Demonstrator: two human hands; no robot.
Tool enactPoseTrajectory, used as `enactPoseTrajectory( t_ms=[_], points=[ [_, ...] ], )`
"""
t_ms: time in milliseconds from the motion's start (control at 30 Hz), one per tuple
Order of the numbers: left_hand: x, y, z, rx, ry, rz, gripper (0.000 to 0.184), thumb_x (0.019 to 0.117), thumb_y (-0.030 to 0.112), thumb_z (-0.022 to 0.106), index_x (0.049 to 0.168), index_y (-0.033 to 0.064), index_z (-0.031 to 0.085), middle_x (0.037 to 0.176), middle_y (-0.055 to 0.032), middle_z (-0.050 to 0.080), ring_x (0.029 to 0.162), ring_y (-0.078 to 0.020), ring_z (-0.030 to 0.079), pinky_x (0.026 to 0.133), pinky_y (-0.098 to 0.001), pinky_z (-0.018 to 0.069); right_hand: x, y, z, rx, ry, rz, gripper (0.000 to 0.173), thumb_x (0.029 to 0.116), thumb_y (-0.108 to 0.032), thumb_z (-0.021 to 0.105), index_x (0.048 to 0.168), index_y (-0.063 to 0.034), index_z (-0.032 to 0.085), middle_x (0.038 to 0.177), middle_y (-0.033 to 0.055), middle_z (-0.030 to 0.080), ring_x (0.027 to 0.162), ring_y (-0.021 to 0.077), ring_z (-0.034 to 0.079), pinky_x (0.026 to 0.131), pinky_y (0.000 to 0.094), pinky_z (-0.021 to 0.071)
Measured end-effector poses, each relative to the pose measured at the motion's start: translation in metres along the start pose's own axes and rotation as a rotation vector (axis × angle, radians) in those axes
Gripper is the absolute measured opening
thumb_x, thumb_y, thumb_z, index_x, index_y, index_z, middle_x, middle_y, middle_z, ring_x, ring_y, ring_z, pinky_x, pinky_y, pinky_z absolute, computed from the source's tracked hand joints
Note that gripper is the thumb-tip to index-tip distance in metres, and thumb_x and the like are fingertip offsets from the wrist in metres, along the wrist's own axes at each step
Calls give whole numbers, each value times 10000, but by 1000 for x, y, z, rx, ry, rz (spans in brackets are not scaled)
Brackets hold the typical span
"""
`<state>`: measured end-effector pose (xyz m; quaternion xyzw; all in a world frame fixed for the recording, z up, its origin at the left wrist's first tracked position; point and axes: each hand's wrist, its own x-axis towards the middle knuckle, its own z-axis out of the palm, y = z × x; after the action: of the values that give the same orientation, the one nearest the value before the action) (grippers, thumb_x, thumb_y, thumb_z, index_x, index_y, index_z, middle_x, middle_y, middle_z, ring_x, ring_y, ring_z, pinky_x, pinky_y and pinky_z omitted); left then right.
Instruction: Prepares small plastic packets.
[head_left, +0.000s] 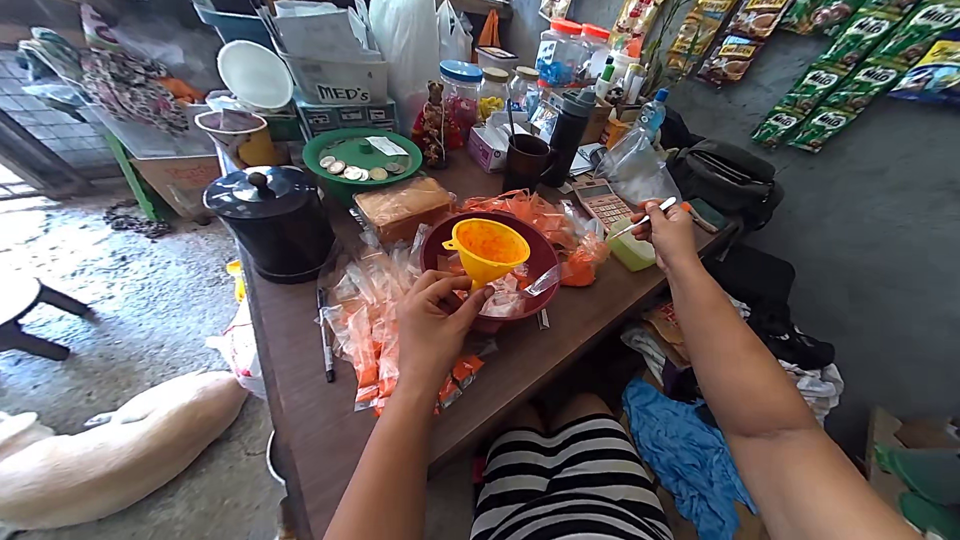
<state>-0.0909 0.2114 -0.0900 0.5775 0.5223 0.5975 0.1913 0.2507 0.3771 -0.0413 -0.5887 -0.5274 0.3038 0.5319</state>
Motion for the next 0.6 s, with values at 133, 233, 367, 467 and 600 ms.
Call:
enactPoseTrajectory(
  t_ms=[133,233,367,467,600],
  points=[
    [0,0,0,1,-4,-8,144,823,177,833,917,87,771,955,23,675,715,27,583,632,-128,488,-5,-1,7,2,-11,-16,255,1113,-168,419,1196,26,562,850,47,679,611,76,648,615,245,573],
    [0,0,0,-4,-6,-7,137,825,167,829,909,79,766,954,18,672,731,23,585,645,-129,486,-6,-8,15,46,-28,-47,233,1112,-162,419,1169,16,559,841,31,677,608,69,653,618,237,582],
    [0,0,1,-12,2,-19,136,823,159,831,917,81,770,950,18,672,711,24,582,626,-127,488,-6,-10,24,65,-56,-44,232,1113,-167,421,1165,11,560,837,34,682,605,72,653,611,239,580],
    [0,-1,1,-16,3,-17,144,820,164,834,918,80,771,941,20,669,708,27,583,625,-125,489,-5,-4,24,28,-68,-36,245,1113,-166,423,1180,20,566,846,48,688,607,77,654,614,240,577],
    [0,-1,1,-11,0,-17,142,820,174,833,912,86,769,951,22,669,713,23,580,634,-128,487,-9,1,14,56,-31,-27,225,1111,-164,428,1167,7,563,843,33,691,614,75,662,615,237,580]
  ],
)
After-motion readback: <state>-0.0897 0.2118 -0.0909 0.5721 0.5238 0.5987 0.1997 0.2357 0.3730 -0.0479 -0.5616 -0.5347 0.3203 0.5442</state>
